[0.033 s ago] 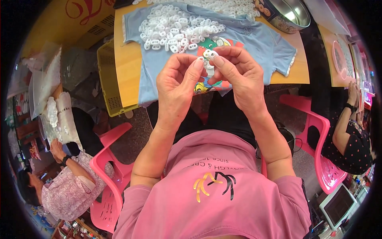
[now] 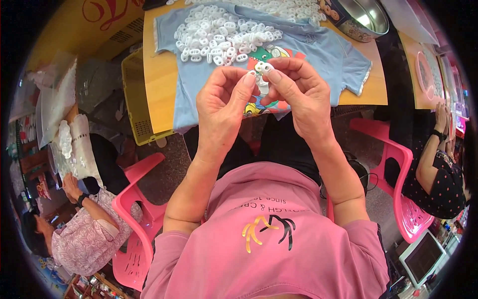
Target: Applying small white plastic decorative elements to a graphic on a light blue t-shirt.
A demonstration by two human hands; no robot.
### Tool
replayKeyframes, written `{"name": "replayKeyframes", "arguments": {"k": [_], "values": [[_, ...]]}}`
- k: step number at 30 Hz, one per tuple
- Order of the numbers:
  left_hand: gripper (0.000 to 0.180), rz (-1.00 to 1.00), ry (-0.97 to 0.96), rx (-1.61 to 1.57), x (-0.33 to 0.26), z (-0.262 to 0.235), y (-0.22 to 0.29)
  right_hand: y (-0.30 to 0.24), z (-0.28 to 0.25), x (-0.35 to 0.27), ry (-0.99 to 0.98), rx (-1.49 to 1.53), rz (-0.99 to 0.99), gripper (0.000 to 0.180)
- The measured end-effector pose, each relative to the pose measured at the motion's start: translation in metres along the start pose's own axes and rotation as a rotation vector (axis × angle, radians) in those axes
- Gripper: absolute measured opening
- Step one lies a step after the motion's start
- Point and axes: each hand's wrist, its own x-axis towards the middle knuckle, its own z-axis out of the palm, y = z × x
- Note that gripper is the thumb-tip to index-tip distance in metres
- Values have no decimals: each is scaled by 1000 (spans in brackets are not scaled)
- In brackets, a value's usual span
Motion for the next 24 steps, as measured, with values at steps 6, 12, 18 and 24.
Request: {"name": "replayKeyframes", "arguments": {"k": [6, 12, 18, 24], "values": [[11, 34, 1, -41, -1, 2, -4, 1, 2, 0, -8, 23, -9, 22], [11, 34, 18, -28, -3, 2, -5, 3, 6, -4, 14, 49, 9, 21], [13, -33, 46, -57, -5, 4, -5, 8, 4, -6, 45, -11, -7, 20], [12, 11, 26, -136, -7, 9, -7, 14, 9, -10, 108, -51, -134, 19]]}}
